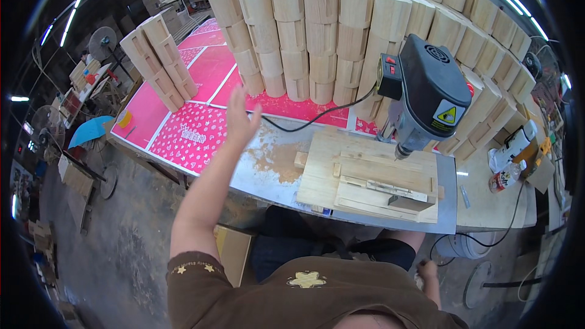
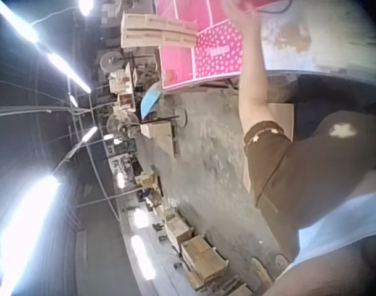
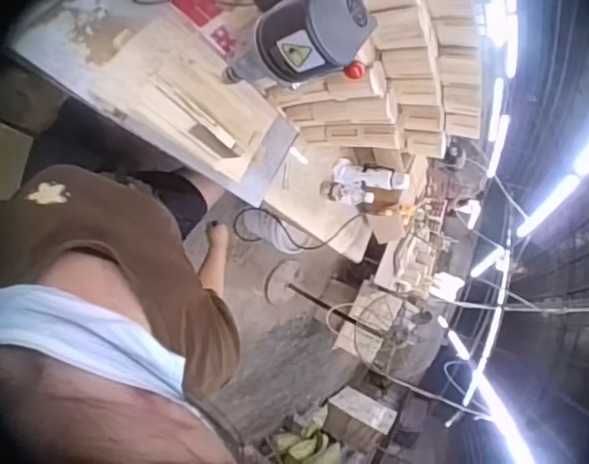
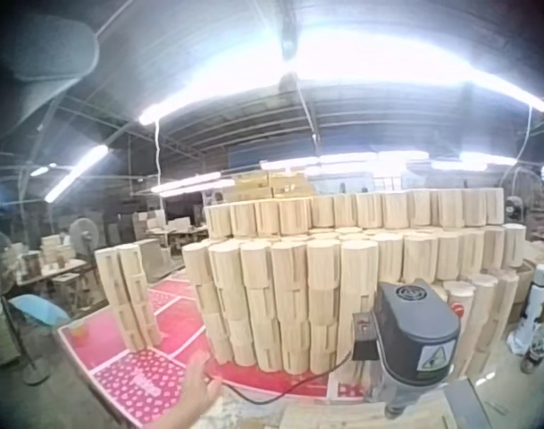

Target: Drilling holes into cylindrical wooden pieces using a drill press.

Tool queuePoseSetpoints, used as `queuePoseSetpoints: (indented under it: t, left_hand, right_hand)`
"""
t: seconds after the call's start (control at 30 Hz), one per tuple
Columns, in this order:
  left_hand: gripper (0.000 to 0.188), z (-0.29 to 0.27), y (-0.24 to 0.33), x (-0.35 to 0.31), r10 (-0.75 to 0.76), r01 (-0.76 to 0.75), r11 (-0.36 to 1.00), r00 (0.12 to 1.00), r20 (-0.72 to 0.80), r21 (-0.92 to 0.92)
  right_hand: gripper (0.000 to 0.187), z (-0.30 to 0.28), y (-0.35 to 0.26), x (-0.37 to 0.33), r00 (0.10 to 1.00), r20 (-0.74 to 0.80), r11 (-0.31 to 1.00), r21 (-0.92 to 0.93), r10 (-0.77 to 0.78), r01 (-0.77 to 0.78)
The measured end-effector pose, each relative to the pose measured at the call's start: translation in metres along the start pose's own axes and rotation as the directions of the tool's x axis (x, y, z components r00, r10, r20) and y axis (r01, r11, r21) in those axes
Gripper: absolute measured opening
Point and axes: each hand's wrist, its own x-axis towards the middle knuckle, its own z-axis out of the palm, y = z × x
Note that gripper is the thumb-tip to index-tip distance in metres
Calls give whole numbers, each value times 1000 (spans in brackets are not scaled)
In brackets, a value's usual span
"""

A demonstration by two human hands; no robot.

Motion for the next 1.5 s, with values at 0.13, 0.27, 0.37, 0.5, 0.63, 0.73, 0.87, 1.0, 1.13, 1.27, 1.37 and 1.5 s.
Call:
queuePoseSetpoints:
  t: [0.13, 0.27, 0.37, 0.5, 0.63, 0.73, 0.87, 1.0, 1.13, 1.27, 1.37, 1.5]
  left_hand:
    - [58, -19, -46, 140, -124, 113, 991, 976, -178, -67]
    - [70, -22, -103, 227, -248, 229, 968, 937, -247, -103]
    - [74, -10, -96, 254, -488, 475, 873, 838, -243, -116]
    - [72, 22, -84, 251, -649, 670, 741, 731, -209, 42]
    - [68, 48, -94, 248, -486, 564, 826, 729, -481, 21]
    - [56, 42, -109, 237, -446, 373, 894, 698, -560, -246]
    - [52, -37, -93, 177, -399, 113, 869, 737, -546, -482]
    - [47, -61, -17, 87, -425, 194, 679, 890, -163, -708]
    - [46, -64, 79, 1, -357, 572, 593, 818, 452, -566]
    - [50, -48, 157, -35, -134, 716, 513, 611, 780, -473]
    - [48, -45, 169, -29, -162, 773, 542, 480, 862, -329]
    - [48, -28, 174, -29, -23, 720, 635, 382, 924, -282]
  right_hand:
    - [13, -80, -39, -14, 884, -445, 983, 43, -143, 180]
    - [12, -139, -67, -29, 700, -662, 887, 114, -268, 448]
    - [12, -171, -103, -58, 659, -716, 830, 210, -229, 517]
    - [14, -192, -148, -93, 606, -756, 798, 197, -245, 569]
    - [9, -190, -191, -129, 563, -764, 827, 70, -315, 558]
    - [9, -181, -214, -135, 539, -759, 787, 57, -366, 614]
    - [20, -174, -250, -114, 498, -658, 661, 0, -565, 750]
    - [53, -154, -271, -101, 480, -466, 583, -98, -743, 806]
    - [62, -148, -277, -87, 446, -240, 456, 17, -862, 890]
    - [47, -119, -280, -83, 387, -136, 371, 129, -912, 920]
    - [32, -118, -266, -62, 537, -112, 438, 453, -836, 776]
    - [26, -131, -240, -38, 564, -191, 441, 445, -804, 779]
